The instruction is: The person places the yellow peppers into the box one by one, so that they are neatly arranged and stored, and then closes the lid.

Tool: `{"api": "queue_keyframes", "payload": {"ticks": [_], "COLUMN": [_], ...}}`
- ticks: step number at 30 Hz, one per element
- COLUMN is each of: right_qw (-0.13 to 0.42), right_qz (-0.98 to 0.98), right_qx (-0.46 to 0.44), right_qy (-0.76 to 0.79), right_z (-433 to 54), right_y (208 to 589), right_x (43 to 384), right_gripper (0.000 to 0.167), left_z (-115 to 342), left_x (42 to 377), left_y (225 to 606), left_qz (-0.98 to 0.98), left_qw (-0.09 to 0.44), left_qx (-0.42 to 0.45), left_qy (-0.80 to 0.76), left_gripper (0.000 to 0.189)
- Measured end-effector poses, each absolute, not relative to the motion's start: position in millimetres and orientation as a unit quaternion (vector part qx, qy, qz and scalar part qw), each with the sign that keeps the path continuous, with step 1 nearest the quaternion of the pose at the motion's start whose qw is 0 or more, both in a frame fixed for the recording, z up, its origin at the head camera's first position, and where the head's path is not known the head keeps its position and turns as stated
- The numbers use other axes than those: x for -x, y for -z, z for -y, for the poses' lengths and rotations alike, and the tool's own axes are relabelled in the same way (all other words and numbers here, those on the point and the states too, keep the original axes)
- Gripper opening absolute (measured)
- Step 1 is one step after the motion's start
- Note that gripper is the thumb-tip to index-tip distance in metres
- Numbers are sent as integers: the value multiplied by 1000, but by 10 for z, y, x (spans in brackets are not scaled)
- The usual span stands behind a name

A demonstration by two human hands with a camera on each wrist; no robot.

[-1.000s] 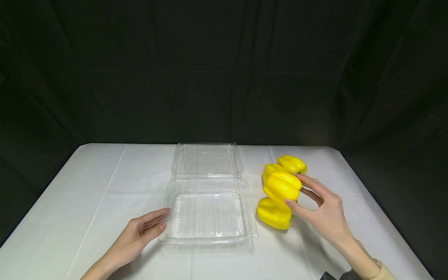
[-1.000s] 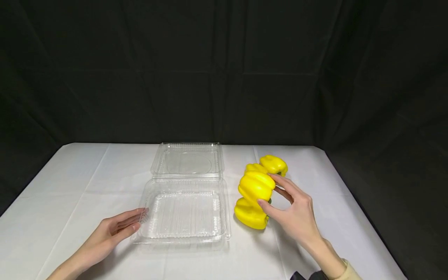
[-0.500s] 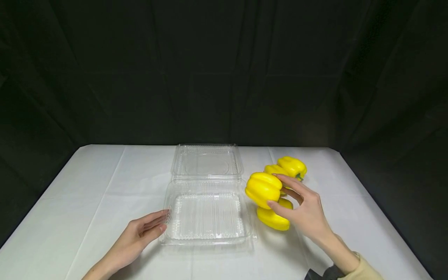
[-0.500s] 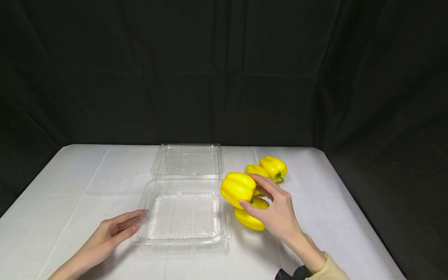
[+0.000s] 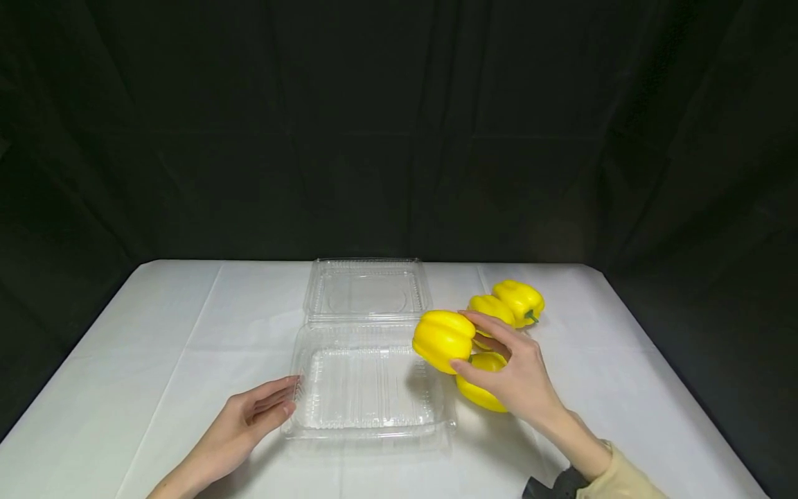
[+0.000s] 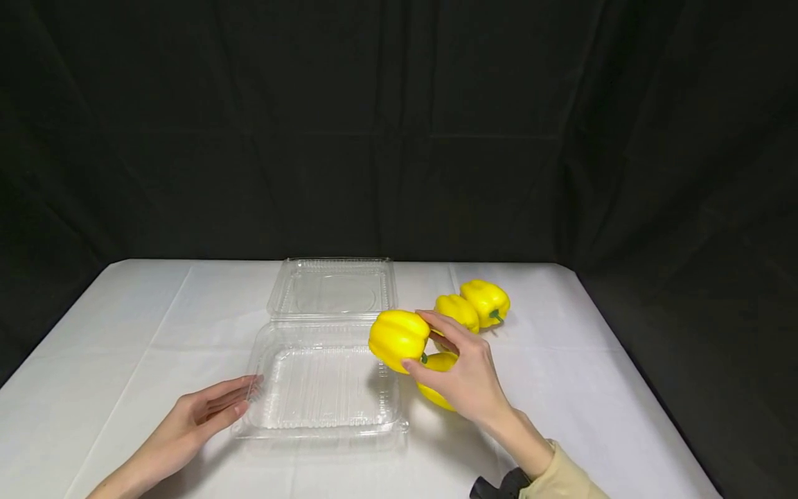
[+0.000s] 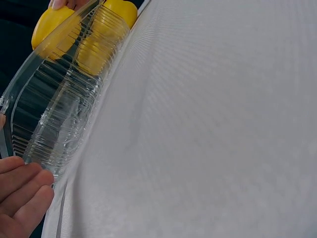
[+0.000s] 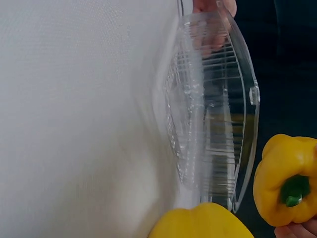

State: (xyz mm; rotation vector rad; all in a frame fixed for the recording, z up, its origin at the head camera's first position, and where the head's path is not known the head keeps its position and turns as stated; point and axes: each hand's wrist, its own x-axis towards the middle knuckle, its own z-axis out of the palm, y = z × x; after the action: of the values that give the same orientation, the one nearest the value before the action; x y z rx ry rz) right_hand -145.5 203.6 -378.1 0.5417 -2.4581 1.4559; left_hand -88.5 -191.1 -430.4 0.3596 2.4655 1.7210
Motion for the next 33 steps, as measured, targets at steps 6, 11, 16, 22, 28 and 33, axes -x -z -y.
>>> {"api": "queue_keyframes", "payload": {"ticks": [6, 11, 16, 22, 28, 33], "right_qw": [114, 109, 103, 86, 71, 67], "right_qz": [834, 830, 822, 833, 831, 833], "right_qx": [-203, -216, -234, -220, -214, -218], "right_qy": [-500, -502, -508, -500, -508, -504], "right_z": [-1944, -1875, -1804, -1740, -1674, -1624], "right_y": [3816, 3858, 3878, 3887, 3918, 3966], "right_x": [1486, 1510, 1531, 1534, 1546, 1557], "right_gripper": [65, 64, 64, 66, 67, 68], "left_z": [1912, 1905, 1898, 1894, 1894, 1891], "left_x": [888, 884, 873, 869, 863, 862], "left_y": [4308, 4307, 4307, 4305, 4303, 4293], "left_qz": [-816, -815, -811, -806, -806, -803], "left_qw": [47, 46, 46, 48, 46, 51], "left_qx": [-122, -124, -135, -141, -141, -137], "left_qy": [-563, -564, -568, -573, -573, -578], "left_gripper": [44, 44, 43, 44, 44, 45]}}
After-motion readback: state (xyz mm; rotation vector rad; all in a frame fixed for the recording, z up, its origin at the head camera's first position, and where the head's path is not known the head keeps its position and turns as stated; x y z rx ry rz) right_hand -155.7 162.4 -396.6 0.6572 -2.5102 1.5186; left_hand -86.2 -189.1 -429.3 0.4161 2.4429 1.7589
